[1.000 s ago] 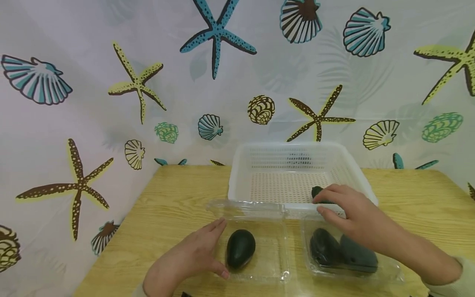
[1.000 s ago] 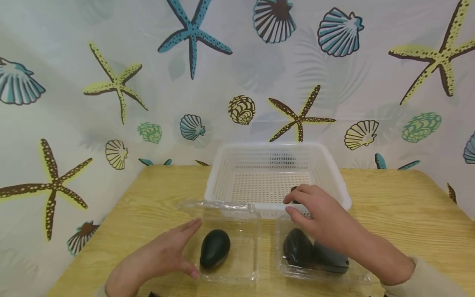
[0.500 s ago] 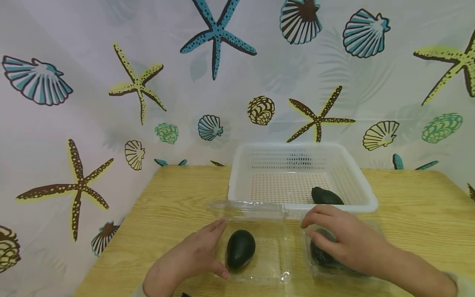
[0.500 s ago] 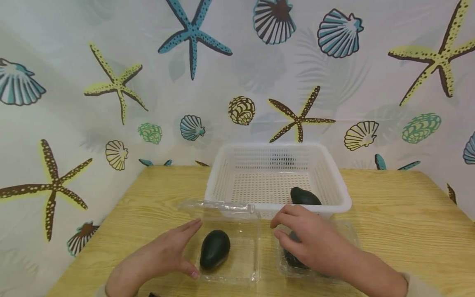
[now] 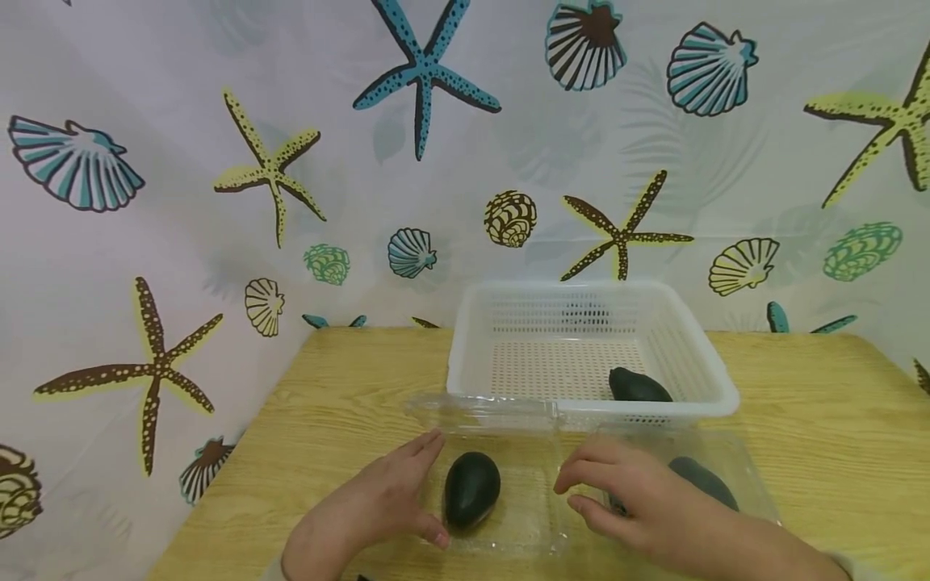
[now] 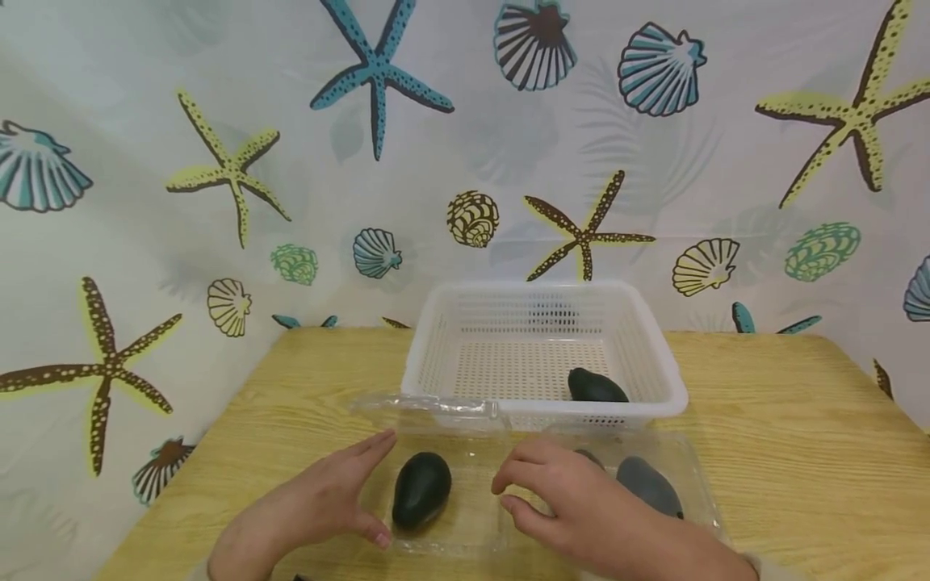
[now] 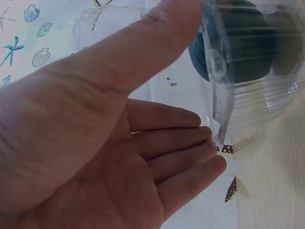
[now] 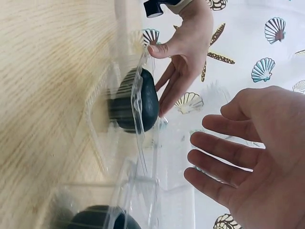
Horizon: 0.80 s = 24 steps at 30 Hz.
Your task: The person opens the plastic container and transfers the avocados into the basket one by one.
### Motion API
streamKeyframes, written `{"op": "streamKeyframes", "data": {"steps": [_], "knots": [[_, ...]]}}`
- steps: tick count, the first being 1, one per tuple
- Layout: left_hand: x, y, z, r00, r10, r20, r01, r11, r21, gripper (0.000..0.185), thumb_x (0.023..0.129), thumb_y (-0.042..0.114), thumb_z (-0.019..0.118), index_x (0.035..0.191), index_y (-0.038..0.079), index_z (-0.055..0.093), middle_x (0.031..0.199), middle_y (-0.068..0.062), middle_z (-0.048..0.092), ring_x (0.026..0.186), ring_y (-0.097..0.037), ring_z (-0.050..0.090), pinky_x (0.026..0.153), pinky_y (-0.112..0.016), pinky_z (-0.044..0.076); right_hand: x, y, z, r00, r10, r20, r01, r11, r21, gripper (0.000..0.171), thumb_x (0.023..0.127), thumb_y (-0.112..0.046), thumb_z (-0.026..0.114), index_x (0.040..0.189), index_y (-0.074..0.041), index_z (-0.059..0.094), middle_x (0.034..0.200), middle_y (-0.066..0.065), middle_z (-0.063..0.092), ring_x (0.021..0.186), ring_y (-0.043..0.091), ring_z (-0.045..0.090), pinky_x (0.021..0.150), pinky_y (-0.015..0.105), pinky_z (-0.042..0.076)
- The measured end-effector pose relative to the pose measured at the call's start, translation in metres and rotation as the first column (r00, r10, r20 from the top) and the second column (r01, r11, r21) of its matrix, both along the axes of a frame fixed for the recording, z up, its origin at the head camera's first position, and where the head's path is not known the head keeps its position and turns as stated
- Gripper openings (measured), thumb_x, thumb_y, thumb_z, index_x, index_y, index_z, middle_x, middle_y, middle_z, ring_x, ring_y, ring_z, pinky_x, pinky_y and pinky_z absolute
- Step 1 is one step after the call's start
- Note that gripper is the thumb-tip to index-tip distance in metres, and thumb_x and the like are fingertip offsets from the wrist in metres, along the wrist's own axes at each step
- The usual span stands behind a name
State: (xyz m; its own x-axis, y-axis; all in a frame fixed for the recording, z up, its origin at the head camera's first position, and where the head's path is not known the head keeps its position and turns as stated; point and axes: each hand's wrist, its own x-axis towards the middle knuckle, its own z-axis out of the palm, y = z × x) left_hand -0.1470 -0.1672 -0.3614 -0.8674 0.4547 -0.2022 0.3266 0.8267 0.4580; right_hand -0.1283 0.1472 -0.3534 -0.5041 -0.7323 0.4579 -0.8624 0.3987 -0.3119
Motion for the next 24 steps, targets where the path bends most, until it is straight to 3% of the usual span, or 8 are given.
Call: {"op": "streamKeyframes", "data": {"steps": [9,13,24], "knots": [[0.000,-0.001,0.000,1.000,-0.007,-0.011,0.007,1.000,0.002,0.119,0.060,0.042,0.091,0.152,-0.005,0.031,0.160,-0.021,0.030,0.144,-0.040,0.036,0.115,-0.055,0.035,0.002,-0.013,-0.013,0.994,0.104,-0.029,-0.104,0.995,-0.005,0.016,0.097,-0.014,0.063,0.110,-0.023,0.065,0.110,-0.008,0.063,0.097,0.005,0.059,0.080,0.018,0.052],[0.000,-0.001,0.000,1.000,0.005,-0.002,-0.005,1.000,0.009,0.118,0.061,0.041,0.092,0.152,-0.004,0.031,0.160,-0.021,0.030,0.145,-0.040,0.035,0.115,-0.056,0.034,0.003,-0.019,-0.017,0.993,0.114,0.014,-0.114,0.993,0.014,0.014,0.099,-0.018,0.061,0.112,-0.023,0.066,0.115,-0.006,0.063,0.102,0.008,0.059,0.081,0.022,0.054],[0.001,0.001,-0.001,1.000,0.015,0.008,-0.015,1.000,0.006,0.118,0.062,0.043,0.091,0.153,-0.002,0.031,0.161,-0.019,0.030,0.145,-0.039,0.035,0.115,-0.054,0.035,0.004,-0.036,-0.021,0.991,0.130,0.019,-0.130,0.990,0.051,0.025,0.095,-0.013,0.065,0.118,-0.024,0.062,0.124,-0.003,0.061,0.110,0.012,0.058,0.086,0.026,0.056]]}}
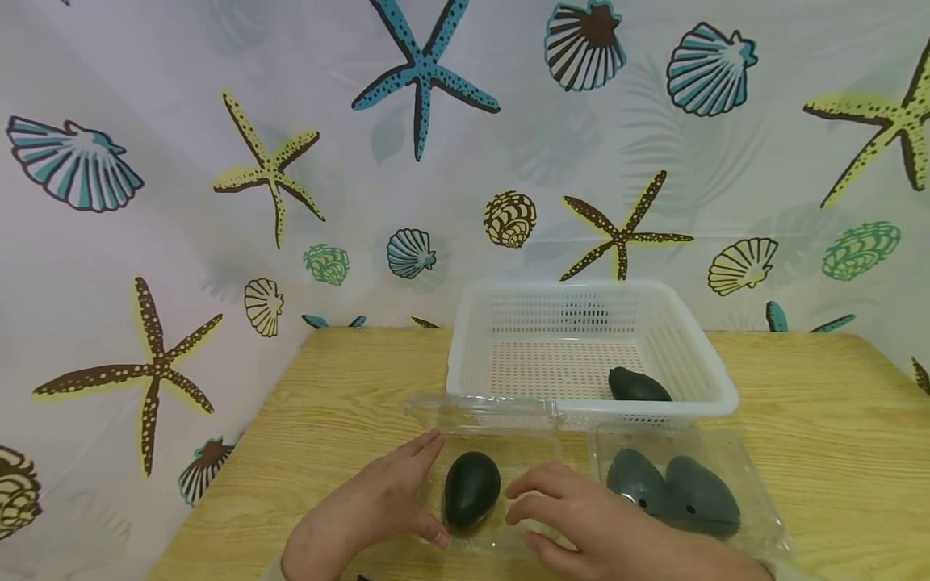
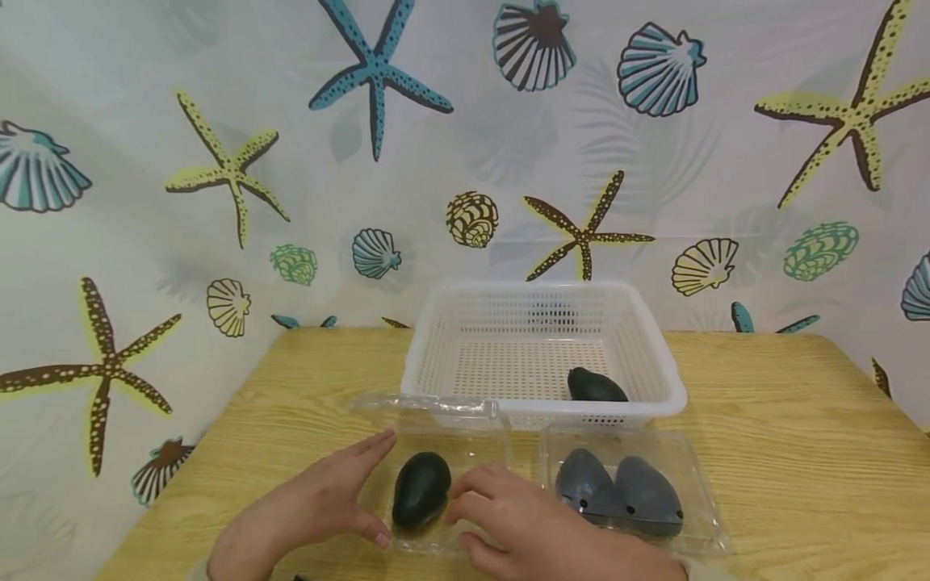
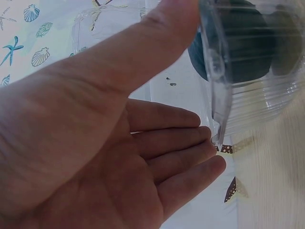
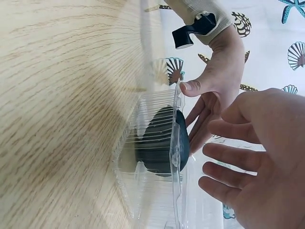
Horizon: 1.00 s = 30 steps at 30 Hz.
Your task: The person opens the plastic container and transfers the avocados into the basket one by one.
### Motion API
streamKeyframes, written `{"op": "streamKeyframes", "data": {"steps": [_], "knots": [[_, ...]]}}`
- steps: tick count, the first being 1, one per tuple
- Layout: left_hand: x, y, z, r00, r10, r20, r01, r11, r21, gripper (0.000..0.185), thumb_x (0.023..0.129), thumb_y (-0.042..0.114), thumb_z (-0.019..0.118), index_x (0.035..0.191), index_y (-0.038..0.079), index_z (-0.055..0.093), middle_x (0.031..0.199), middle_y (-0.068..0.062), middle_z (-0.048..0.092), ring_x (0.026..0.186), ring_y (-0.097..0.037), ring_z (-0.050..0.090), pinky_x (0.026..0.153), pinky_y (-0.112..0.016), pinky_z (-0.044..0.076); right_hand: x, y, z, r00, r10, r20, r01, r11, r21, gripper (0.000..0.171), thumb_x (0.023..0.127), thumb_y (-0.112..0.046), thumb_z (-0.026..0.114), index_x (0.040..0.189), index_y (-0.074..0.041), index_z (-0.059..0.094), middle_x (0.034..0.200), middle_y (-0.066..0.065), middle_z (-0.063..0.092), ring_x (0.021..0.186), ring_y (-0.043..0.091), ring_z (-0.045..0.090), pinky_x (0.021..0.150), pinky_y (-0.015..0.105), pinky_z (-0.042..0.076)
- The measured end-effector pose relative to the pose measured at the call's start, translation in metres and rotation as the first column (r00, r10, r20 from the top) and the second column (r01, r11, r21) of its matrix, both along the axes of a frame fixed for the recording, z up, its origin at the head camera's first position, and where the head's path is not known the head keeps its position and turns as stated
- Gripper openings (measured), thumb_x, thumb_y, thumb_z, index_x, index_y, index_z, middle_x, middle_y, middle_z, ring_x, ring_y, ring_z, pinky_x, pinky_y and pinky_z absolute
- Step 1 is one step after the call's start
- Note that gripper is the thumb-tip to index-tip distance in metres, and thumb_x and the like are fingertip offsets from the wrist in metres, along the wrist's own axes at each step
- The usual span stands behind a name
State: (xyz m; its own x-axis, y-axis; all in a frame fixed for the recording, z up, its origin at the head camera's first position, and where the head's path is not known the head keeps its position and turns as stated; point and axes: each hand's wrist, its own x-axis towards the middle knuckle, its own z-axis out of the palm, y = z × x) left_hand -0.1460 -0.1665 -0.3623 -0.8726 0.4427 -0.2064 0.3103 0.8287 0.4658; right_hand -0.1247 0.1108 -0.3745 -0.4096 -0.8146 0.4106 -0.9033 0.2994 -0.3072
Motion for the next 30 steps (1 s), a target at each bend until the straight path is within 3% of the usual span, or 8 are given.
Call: {"op": "streamKeyframes", "data": {"steps": [4,11,14,21,30], "knots": [[0.000,0.000,0.000,1.000,0.009,0.021,-0.009,1.000,-0.002,0.118,0.062,0.044,0.090,0.154,-0.001,0.031,0.161,-0.017,0.029,0.146,-0.037,0.034,0.116,-0.054,0.035,-0.001,-0.006,-0.002,1.000,-0.001,-0.017,0.001,1.000,0.011,0.027,0.094,-0.012,0.066,0.119,-0.023,0.062,0.124,-0.002,0.061,0.111,0.013,0.059,0.088,0.027,0.056],[0.000,-0.001,0.002,1.000,0.006,0.018,-0.006,1.000,-0.011,0.117,0.063,0.045,0.089,0.153,-0.001,0.030,0.161,-0.018,0.030,0.146,-0.037,0.035,0.115,-0.053,0.036,-0.007,-0.018,-0.010,0.983,0.017,-0.183,-0.019,1.000,-0.012,0.020,0.095,-0.014,0.065,0.114,-0.018,0.062,0.121,0.002,0.061,0.108,0.016,0.059,0.087,0.025,0.054],[0.000,-0.001,0.002,1.000,-0.005,0.013,0.005,1.000,-0.008,0.118,0.063,0.046,0.089,0.153,-0.002,0.030,0.161,-0.019,0.030,0.145,-0.037,0.035,0.115,-0.053,0.036,-0.008,-0.021,-0.012,0.978,0.005,-0.209,-0.009,1.000,-0.018,0.024,0.091,-0.012,0.068,0.113,-0.017,0.062,0.120,0.003,0.060,0.107,0.015,0.059,0.086,0.024,0.053],[0.000,0.000,0.001,1.000,-0.003,0.001,0.003,1.000,-0.011,0.118,0.062,0.045,0.089,0.153,-0.001,0.031,0.161,-0.019,0.030,0.145,-0.037,0.035,0.115,-0.053,0.036,-0.008,-0.026,-0.010,0.988,-0.019,-0.152,0.019,1.000,0.002,0.028,0.086,-0.008,0.071,0.112,-0.016,0.063,0.121,0.002,0.061,0.108,0.016,0.059,0.088,0.027,0.054],[-0.001,0.000,0.001,1.000,-0.002,0.016,0.002,1.000,-0.004,0.118,0.063,0.044,0.089,0.154,-0.001,0.029,0.161,-0.019,0.029,0.145,-0.038,0.035,0.114,-0.054,0.037,-0.011,-0.040,-0.004,0.997,-0.066,-0.039,0.071,0.989,0.131,0.027,0.094,-0.012,0.064,0.120,-0.013,0.064,0.130,0.000,0.059,0.116,0.016,0.057,0.095,0.031,0.053]]}}
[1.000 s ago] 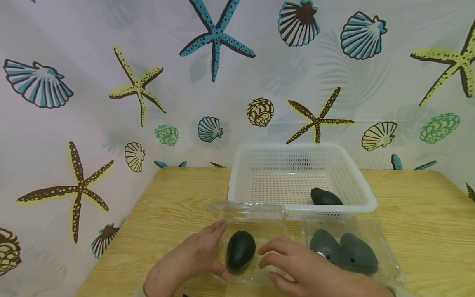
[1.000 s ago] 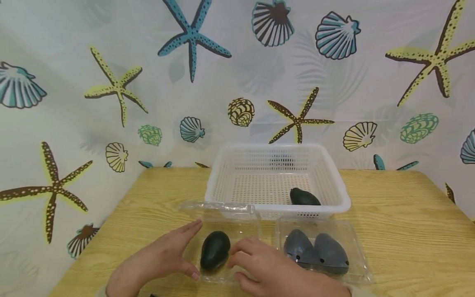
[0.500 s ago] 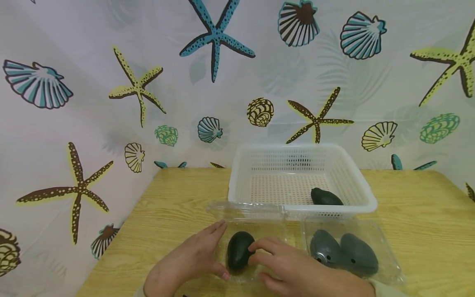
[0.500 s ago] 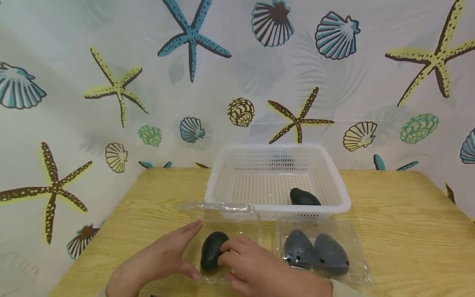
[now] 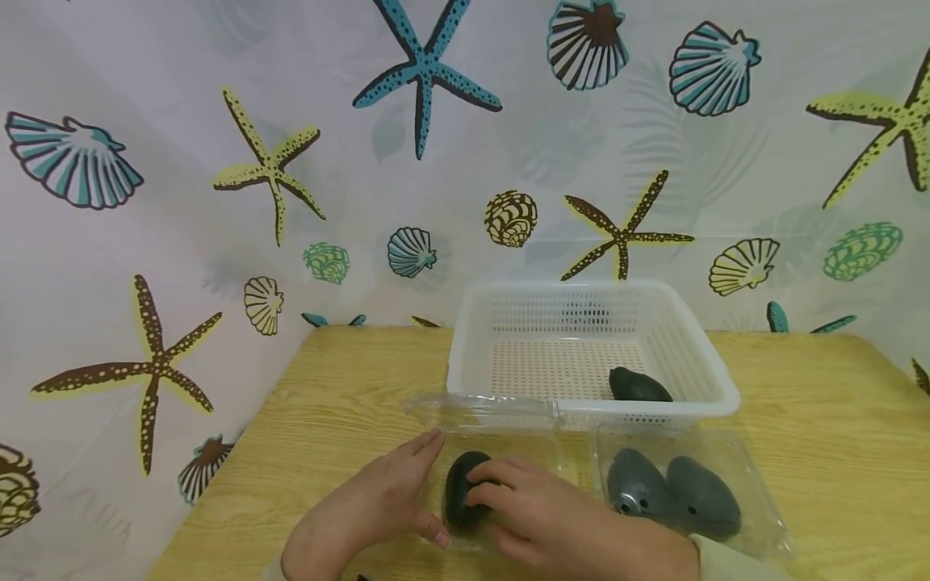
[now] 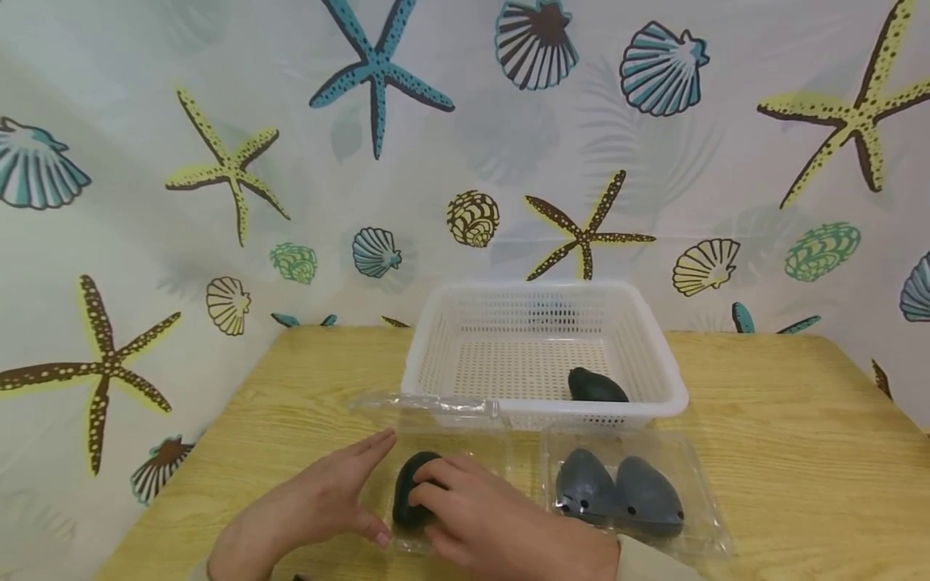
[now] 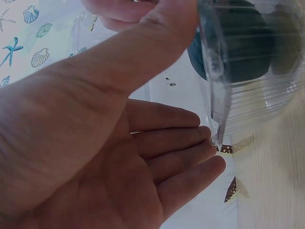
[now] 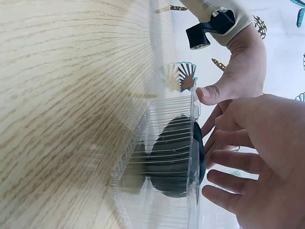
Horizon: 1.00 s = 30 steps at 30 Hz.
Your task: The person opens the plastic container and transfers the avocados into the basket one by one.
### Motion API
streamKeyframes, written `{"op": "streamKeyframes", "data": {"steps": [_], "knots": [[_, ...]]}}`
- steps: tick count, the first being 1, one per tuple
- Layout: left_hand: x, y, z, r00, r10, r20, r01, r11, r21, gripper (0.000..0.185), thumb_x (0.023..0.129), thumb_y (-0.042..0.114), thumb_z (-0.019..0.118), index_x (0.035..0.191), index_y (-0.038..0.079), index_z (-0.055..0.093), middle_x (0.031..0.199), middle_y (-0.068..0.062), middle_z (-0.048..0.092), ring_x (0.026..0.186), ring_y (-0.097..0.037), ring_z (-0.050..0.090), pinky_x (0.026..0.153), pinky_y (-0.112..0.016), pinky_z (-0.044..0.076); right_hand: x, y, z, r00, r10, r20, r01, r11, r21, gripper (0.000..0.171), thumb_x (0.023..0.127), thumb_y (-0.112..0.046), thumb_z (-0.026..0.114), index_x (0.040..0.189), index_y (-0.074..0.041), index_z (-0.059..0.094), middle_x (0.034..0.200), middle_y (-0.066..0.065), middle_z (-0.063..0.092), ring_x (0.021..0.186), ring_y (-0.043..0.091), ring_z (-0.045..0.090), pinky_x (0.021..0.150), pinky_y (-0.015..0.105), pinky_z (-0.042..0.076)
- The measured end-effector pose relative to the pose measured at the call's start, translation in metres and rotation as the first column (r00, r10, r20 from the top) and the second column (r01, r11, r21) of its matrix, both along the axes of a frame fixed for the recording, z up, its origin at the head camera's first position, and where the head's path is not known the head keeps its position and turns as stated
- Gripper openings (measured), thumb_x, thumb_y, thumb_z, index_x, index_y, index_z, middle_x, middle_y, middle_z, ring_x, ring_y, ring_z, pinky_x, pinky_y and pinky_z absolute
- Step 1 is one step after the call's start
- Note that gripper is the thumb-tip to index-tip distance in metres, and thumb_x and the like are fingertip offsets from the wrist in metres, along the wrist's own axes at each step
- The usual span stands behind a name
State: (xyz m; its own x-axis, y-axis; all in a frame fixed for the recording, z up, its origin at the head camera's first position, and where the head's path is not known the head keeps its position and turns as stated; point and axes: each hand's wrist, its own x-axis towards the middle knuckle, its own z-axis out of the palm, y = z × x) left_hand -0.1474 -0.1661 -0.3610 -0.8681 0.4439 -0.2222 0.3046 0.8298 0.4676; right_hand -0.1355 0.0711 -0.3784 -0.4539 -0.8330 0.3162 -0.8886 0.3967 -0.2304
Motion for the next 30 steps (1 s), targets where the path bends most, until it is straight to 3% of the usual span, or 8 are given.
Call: {"op": "streamKeyframes", "data": {"steps": [8,17,30], "knots": [[0.000,0.001,-0.001,0.999,-0.025,-0.026,0.025,1.000,-0.007,0.119,0.062,0.046,0.089,0.153,-0.002,0.030,0.160,-0.020,0.031,0.144,-0.038,0.037,0.113,-0.054,0.038,-0.003,-0.009,-0.002,1.000,-0.018,0.016,0.017,1.000,0.021,0.027,0.094,-0.014,0.064,0.120,-0.013,0.063,0.137,0.002,0.057,0.121,0.017,0.056,0.099,0.032,0.052],[0.001,0.001,0.001,0.999,-0.033,-0.025,0.033,0.999,-0.010,0.119,0.063,0.048,0.087,0.154,-0.002,0.029,0.161,-0.019,0.030,0.145,-0.037,0.036,0.113,-0.053,0.038,-0.012,-0.013,-0.007,0.999,-0.013,-0.038,0.014,1.000,0.023,0.035,0.088,-0.009,0.069,0.122,-0.011,0.063,0.136,0.006,0.058,0.124,0.022,0.056,0.101,0.036,0.052],[0.003,-0.001,0.002,0.999,-0.030,-0.013,0.030,0.999,-0.018,0.116,0.065,0.047,0.086,0.154,-0.001,0.030,0.161,-0.019,0.028,0.145,-0.038,0.036,0.113,-0.055,0.038,-0.016,-0.022,-0.009,0.995,-0.086,-0.057,0.093,0.988,0.123,0.048,0.088,-0.015,0.071,0.135,-0.017,0.060,0.136,0.002,0.055,0.123,0.023,0.054,0.103,0.038,0.050]]}}
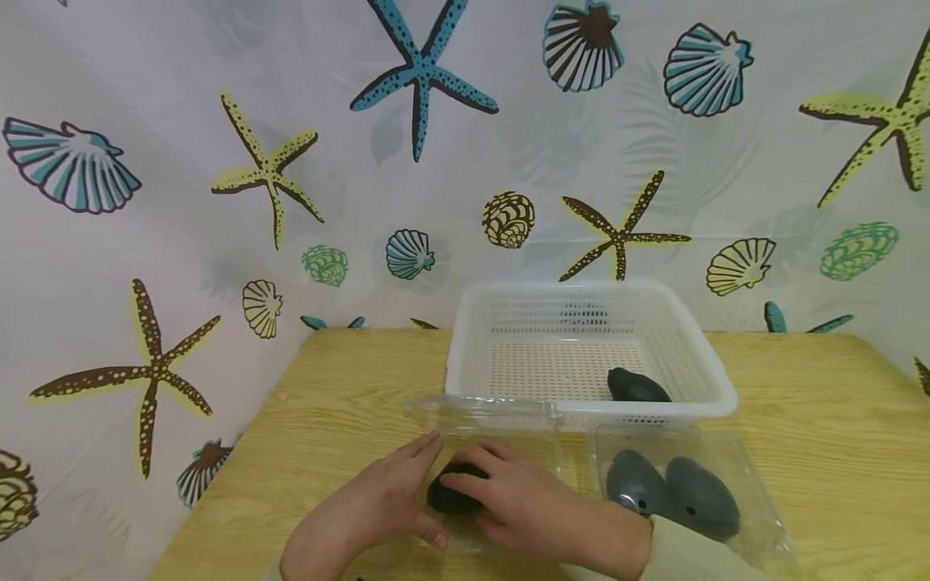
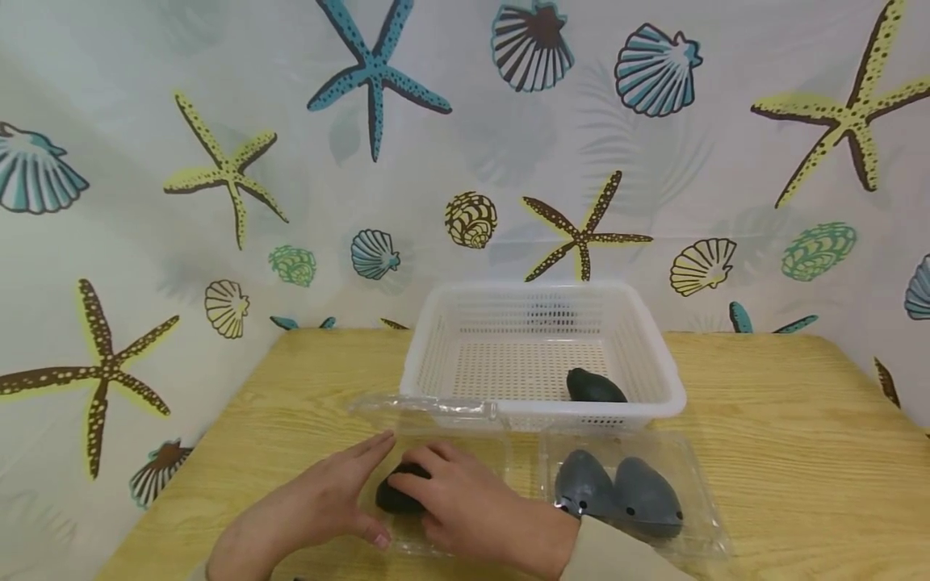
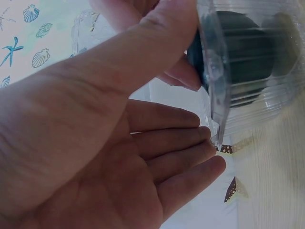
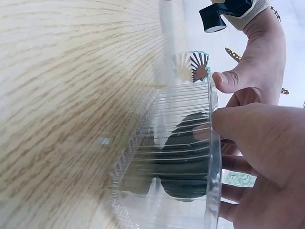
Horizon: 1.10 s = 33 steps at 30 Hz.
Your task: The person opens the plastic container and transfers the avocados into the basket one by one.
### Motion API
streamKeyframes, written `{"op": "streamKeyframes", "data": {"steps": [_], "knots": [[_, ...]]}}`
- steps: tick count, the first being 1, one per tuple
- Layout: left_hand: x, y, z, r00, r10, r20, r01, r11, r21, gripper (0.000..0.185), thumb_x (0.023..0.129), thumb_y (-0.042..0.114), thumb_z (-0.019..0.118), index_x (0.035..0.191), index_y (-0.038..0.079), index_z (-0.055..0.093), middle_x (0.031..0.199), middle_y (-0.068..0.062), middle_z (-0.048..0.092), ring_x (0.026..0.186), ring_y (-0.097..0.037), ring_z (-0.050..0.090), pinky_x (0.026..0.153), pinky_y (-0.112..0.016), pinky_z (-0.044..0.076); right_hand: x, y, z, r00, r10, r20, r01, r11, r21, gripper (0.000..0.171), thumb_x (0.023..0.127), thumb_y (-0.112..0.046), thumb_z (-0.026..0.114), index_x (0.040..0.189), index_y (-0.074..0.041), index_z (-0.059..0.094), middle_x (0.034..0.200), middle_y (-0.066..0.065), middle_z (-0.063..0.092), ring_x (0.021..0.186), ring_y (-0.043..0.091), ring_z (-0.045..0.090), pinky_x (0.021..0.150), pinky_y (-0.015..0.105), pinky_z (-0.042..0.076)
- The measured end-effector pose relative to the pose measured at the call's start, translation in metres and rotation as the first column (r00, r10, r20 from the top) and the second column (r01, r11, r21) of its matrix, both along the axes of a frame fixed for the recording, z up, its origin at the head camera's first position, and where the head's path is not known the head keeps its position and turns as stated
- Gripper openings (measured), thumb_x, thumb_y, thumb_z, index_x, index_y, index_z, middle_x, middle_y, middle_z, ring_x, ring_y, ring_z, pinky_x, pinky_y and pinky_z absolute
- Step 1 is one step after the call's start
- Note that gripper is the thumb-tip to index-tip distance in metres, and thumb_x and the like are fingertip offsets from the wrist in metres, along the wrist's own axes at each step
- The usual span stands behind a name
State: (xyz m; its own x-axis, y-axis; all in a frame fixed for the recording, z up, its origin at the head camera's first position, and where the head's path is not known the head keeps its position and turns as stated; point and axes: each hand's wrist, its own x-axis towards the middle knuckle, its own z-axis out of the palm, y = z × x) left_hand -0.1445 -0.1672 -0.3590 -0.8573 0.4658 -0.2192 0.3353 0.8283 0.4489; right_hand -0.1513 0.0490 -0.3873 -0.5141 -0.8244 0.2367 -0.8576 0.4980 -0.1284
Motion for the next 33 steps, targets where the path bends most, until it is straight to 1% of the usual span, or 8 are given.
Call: {"op": "streamKeyframes", "data": {"steps": [4,7,10,13,17,21,26,33], "knots": [[0.000,-0.001,-0.001,1.000,0.000,0.006,0.000,1.000,-0.004,0.116,0.065,0.048,0.085,0.154,-0.001,0.029,0.162,-0.018,0.027,0.145,-0.038,0.035,0.113,-0.054,0.038,-0.001,-0.003,-0.001,0.999,0.004,-0.036,-0.003,1.000,0.016,0.050,0.086,-0.017,0.073,0.135,-0.018,0.060,0.134,0.004,0.055,0.120,0.023,0.055,0.101,0.038,0.051],[-0.001,-0.002,-0.002,1.000,0.011,0.011,-0.011,1.000,0.007,0.117,0.064,0.048,0.086,0.154,-0.001,0.030,0.161,-0.019,0.028,0.145,-0.038,0.035,0.113,-0.055,0.037,-0.003,-0.005,-0.002,1.000,-0.009,-0.025,0.011,0.997,0.072,0.051,0.087,-0.023,0.075,0.135,-0.020,0.059,0.131,0.004,0.055,0.117,0.022,0.056,0.100,0.036,0.051],[-0.001,-0.001,-0.003,1.000,0.021,0.017,-0.021,1.000,0.007,0.118,0.063,0.048,0.086,0.153,-0.001,0.030,0.161,-0.018,0.029,0.145,-0.038,0.035,0.114,-0.054,0.037,-0.005,-0.006,-0.005,0.998,-0.040,0.056,0.032,0.990,0.135,0.050,0.088,-0.029,0.075,0.135,-0.025,0.059,0.128,0.003,0.056,0.115,0.021,0.056,0.099,0.035,0.051],[-0.002,-0.001,-0.004,1.000,0.017,0.014,-0.017,1.000,-0.003,0.118,0.063,0.050,0.085,0.154,-0.001,0.030,0.161,-0.018,0.029,0.145,-0.037,0.035,0.114,-0.054,0.037,-0.007,-0.004,-0.007,0.986,-0.075,0.152,0.050,0.986,0.162,0.051,0.089,-0.032,0.074,0.136,-0.028,0.057,0.128,0.002,0.057,0.115,0.021,0.056,0.097,0.034,0.052],[-0.002,-0.001,-0.004,1.000,0.003,-0.007,-0.003,1.000,0.001,0.118,0.063,0.049,0.086,0.153,-0.002,0.030,0.160,-0.019,0.030,0.144,-0.038,0.036,0.113,-0.055,0.037,-0.011,-0.003,-0.007,0.973,-0.089,0.212,0.055,0.985,0.162,0.053,0.088,-0.034,0.075,0.138,-0.029,0.056,0.127,0.000,0.058,0.114,0.019,0.056,0.096,0.033,0.053],[-0.001,-0.001,-0.003,1.000,0.001,-0.010,-0.001,1.000,0.001,0.117,0.063,0.049,0.086,0.153,-0.002,0.030,0.160,-0.020,0.030,0.144,-0.038,0.037,0.113,-0.054,0.037,-0.015,-0.003,-0.007,0.963,-0.108,0.247,0.068,0.984,0.163,0.054,0.087,-0.037,0.076,0.137,-0.029,0.057,0.119,-0.002,0.060,0.105,0.015,0.056,0.090,0.030,0.053],[-0.001,-0.001,-0.002,1.000,0.009,0.003,-0.009,1.000,-0.005,0.116,0.064,0.050,0.085,0.153,-0.002,0.031,0.161,-0.019,0.030,0.145,-0.038,0.036,0.114,-0.054,0.037,-0.018,-0.006,-0.007,0.955,-0.133,0.265,0.093,0.983,0.157,0.054,0.084,-0.040,0.077,0.133,-0.027,0.060,0.108,-0.003,0.060,0.092,0.011,0.054,0.082,0.026,0.051],[-0.001,-0.001,-0.003,0.999,-0.005,-0.033,0.005,1.000,0.010,0.117,0.062,0.047,0.088,0.152,-0.004,0.032,0.159,-0.021,0.032,0.143,-0.039,0.039,0.112,-0.055,0.039,-0.021,-0.009,-0.011,0.936,-0.189,0.297,0.155,0.979,0.133,0.054,0.081,-0.045,0.077,0.129,-0.024,0.062,0.096,-0.004,0.060,0.080,0.008,0.053,0.068,0.025,0.050]]}}
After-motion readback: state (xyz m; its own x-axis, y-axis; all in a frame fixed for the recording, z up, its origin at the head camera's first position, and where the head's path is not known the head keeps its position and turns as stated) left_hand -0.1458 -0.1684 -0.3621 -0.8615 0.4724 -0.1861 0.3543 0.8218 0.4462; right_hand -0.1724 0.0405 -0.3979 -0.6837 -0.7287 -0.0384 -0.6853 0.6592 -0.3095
